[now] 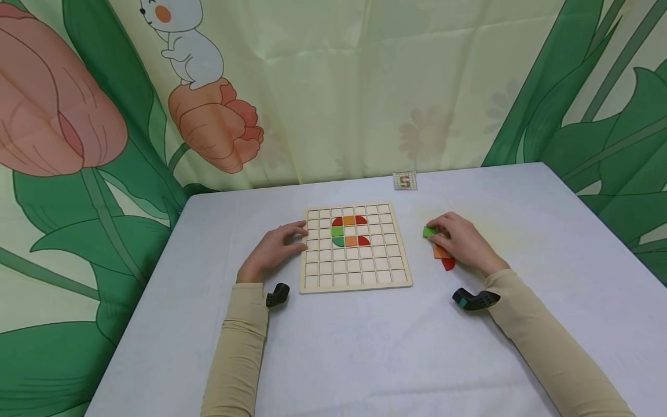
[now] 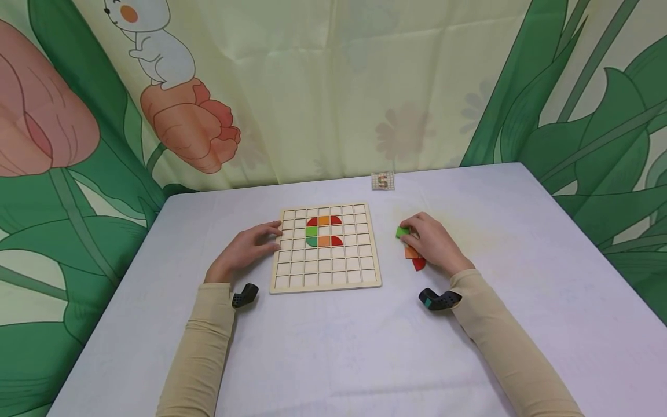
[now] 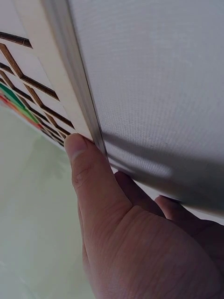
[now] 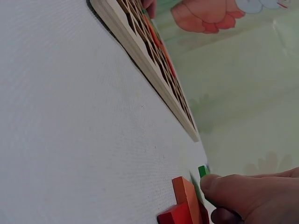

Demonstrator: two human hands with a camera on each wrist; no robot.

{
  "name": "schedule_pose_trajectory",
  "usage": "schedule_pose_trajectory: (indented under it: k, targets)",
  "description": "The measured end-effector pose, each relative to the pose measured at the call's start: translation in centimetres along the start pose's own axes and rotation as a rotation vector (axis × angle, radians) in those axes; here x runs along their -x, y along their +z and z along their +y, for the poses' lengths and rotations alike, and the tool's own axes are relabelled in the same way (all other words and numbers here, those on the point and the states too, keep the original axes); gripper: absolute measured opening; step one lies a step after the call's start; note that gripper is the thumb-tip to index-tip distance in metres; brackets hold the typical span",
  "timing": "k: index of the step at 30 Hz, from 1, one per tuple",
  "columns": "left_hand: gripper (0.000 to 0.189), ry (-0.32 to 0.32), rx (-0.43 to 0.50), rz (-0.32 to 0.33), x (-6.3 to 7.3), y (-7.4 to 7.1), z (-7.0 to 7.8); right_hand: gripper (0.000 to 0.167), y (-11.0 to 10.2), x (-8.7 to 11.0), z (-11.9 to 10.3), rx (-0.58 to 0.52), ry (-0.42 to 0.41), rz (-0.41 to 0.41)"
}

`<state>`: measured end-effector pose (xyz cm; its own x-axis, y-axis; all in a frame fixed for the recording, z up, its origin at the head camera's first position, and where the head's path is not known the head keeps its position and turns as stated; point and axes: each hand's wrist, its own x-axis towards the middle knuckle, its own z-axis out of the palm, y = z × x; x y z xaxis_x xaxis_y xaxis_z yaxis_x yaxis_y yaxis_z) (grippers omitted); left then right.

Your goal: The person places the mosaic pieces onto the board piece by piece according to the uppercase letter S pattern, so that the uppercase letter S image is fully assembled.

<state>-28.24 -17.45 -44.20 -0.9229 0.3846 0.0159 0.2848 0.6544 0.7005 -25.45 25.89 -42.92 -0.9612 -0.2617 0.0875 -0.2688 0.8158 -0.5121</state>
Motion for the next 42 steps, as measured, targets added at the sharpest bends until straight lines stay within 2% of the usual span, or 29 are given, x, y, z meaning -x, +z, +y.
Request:
schedule_pose_trajectory:
  k: [8, 18, 32, 37, 42]
  targets:
    - [0.033, 0.003, -0.01, 0.005, -0.1, -0.1, 0.1, 0.032, 0.1, -0.1, -0.7, -0.04, -0.06, 0.039]
    - [0.031, 0.025, -0.015, 0.004, -0.1, -0.3, 0.3, 0.029, 1.1, -0.4, -3.0, -0.048, -0.118, 0.055]
    - [0.033, -0.002, -0.01, -0.002, 0.1, 0.0, 0.1, 0.026, 3.9, -2.2, -8.5, -0.035, -0.305, -0.105]
    - [0.033, 0.001, -0.016, 0.003, 0.0, 0.1, 0.2, 0.025, 4.8, -2.5, -9.5, -0.002, -0.371, -0.131]
    - [0.033, 0.002, -0.019, 0.005, 0.0, 0.0, 0.2, 0.022, 5.0, -2.4, -9.8, 0.0, -0.387, -0.129]
